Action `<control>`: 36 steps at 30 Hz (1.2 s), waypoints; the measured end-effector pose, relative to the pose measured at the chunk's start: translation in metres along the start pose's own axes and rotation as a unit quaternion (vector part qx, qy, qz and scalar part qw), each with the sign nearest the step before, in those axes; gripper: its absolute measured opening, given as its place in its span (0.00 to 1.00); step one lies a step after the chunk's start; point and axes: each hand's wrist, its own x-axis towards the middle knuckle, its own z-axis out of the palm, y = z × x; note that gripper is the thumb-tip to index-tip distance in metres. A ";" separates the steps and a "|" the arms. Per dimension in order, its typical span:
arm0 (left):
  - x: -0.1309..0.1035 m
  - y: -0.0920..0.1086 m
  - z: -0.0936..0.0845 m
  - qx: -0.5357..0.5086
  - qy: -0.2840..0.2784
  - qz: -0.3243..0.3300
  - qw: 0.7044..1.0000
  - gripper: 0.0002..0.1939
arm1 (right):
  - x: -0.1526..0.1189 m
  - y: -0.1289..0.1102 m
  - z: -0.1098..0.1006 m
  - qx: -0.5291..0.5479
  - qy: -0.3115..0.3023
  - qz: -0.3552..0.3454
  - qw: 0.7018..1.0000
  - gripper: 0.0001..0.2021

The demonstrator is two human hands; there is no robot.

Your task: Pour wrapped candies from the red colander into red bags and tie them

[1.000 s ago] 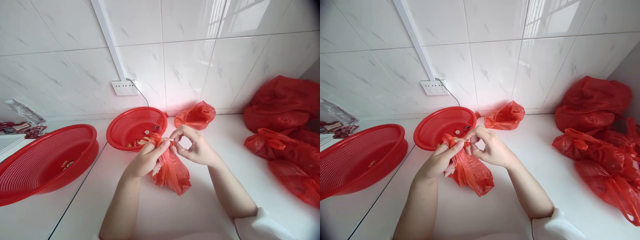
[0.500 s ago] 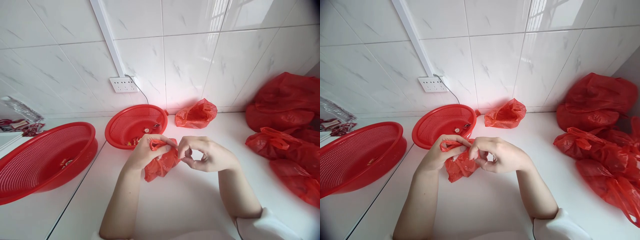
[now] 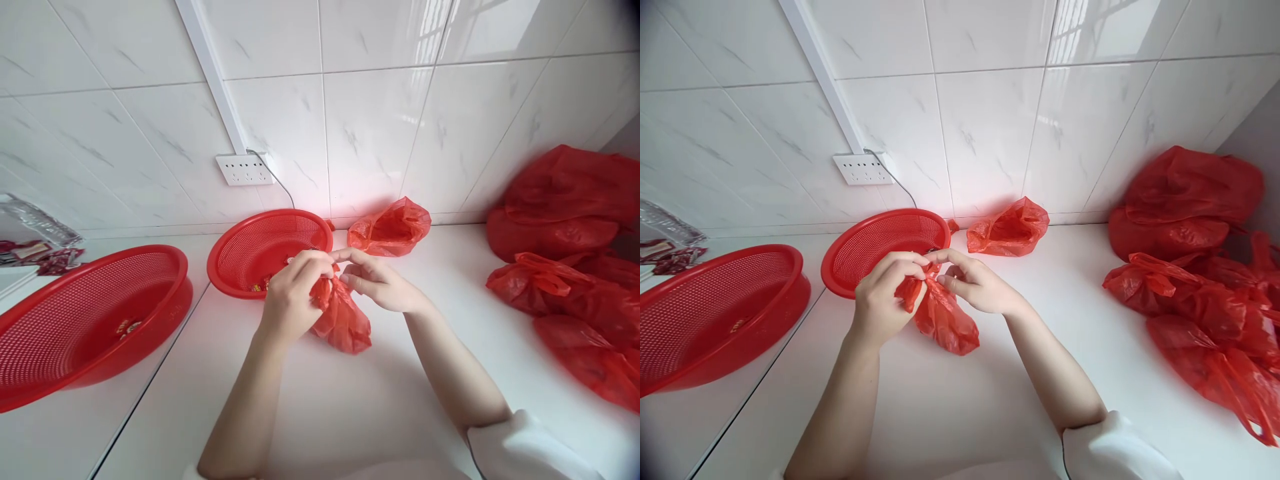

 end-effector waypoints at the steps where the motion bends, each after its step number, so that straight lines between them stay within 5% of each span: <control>1: 0.000 -0.003 0.001 -0.009 0.021 -0.001 1.000 0.09 | 0.001 0.001 -0.001 0.013 0.005 -0.007 1.000 0.14; 6: 0.000 -0.008 -0.001 -0.044 0.057 -0.025 0.997 0.07 | 0.000 -0.003 -0.008 -0.017 0.073 -0.034 0.997 0.09; 13: -0.001 -0.005 0.003 -0.057 0.093 -0.030 0.994 0.06 | -0.001 -0.006 -0.006 -0.008 0.070 -0.011 0.997 0.09; 18: 0.002 -0.014 -0.006 -0.053 0.027 -0.003 0.998 0.03 | 0.000 -0.006 -0.012 0.055 0.073 0.019 0.996 0.15; 24: 0.002 -0.029 -0.031 -0.003 -0.038 -0.012 0.999 0.11 | -0.014 -0.015 -0.041 -0.080 0.188 -0.006 0.979 0.27; 32: -0.001 -0.041 -0.061 -0.057 -0.119 -0.109 0.985 0.15 | -0.054 -0.023 -0.093 -0.228 0.414 0.032 0.881 0.28; 36: 0.001 -0.039 -0.050 -0.058 -0.213 -0.185 0.958 0.16 | -0.063 -0.029 -0.097 -0.298 0.356 0.088 0.882 0.30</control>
